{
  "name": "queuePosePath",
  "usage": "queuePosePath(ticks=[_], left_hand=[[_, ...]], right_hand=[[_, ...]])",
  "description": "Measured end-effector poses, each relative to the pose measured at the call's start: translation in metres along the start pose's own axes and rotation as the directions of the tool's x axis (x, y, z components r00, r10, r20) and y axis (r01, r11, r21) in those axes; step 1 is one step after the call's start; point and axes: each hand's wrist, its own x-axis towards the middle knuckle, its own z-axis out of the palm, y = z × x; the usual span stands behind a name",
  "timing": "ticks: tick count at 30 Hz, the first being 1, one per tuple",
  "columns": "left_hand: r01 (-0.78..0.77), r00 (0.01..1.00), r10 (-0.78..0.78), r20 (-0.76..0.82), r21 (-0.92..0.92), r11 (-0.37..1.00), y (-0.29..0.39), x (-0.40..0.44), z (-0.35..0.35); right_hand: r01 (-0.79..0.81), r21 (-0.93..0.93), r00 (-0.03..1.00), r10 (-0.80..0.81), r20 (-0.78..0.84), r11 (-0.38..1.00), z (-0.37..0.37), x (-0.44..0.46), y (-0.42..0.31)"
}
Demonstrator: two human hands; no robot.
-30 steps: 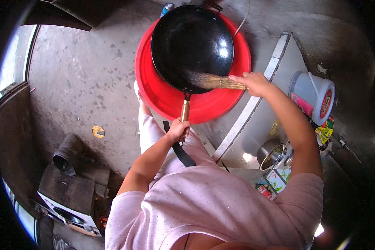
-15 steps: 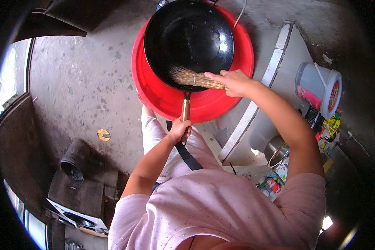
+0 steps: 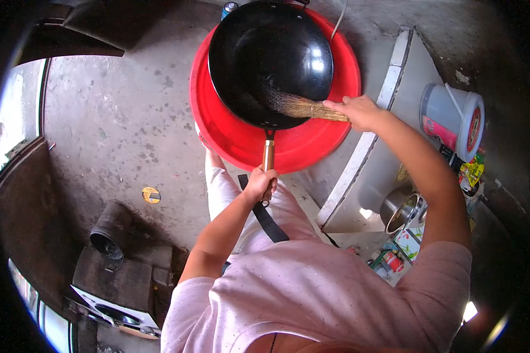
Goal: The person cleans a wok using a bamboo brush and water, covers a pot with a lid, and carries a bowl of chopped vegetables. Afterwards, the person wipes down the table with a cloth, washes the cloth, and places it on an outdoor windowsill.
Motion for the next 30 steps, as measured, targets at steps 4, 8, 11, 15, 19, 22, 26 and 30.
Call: queuePosePath(ticks=[4,8,11,15,19,22,26,30], left_hand=[[-0.009,1.0,0.009,-0.006,0.043,0.999,0.008,0.001,0.001],[0.003,1.0,-0.003,0.012,0.006,1.0,-0.002,-0.001,0.004],[-0.001,1.0,0.001,-0.005,0.023,1.0,-0.004,0.008,0.007],[-0.007,1.0,0.007,-0.008,0.023,1.0,-0.001,0.006,-0.002],[-0.006,0.999,0.005,0.047,0.023,1.0,-0.004,0.0,0.006],[-0.019,0.999,0.02,-0.027,0.036,0.999,0.004,0.006,0.01],[-0.006,1.0,0.006,0.012,0.009,1.0,0.0,0.003,-0.002],[-0.015,0.999,0.015,0.042,0.003,1.0,-0.004,0.008,0.012]], right_hand=[[0.063,0.119,0.992,-0.049,-0.116,0.991,-0.018,0.017,-0.052],[-0.009,0.025,0.998,0.008,0.056,1.0,-0.008,0.002,-0.02],[-0.008,0.006,1.0,0.008,0.025,1.0,-0.01,0.002,-0.026],[0.025,0.1,0.998,-0.02,-0.058,0.995,-0.022,0.009,-0.055],[-0.06,-0.039,0.996,0.062,0.061,0.997,0.0,-0.01,-0.004],[0.006,-0.015,0.999,-0.006,-0.038,1.0,-0.017,-0.001,-0.032],[-0.01,0.234,0.997,0.029,-0.077,0.972,-0.013,0.011,-0.057],[-0.095,0.001,0.995,0.095,-0.026,0.995,0.019,-0.009,-0.008]])
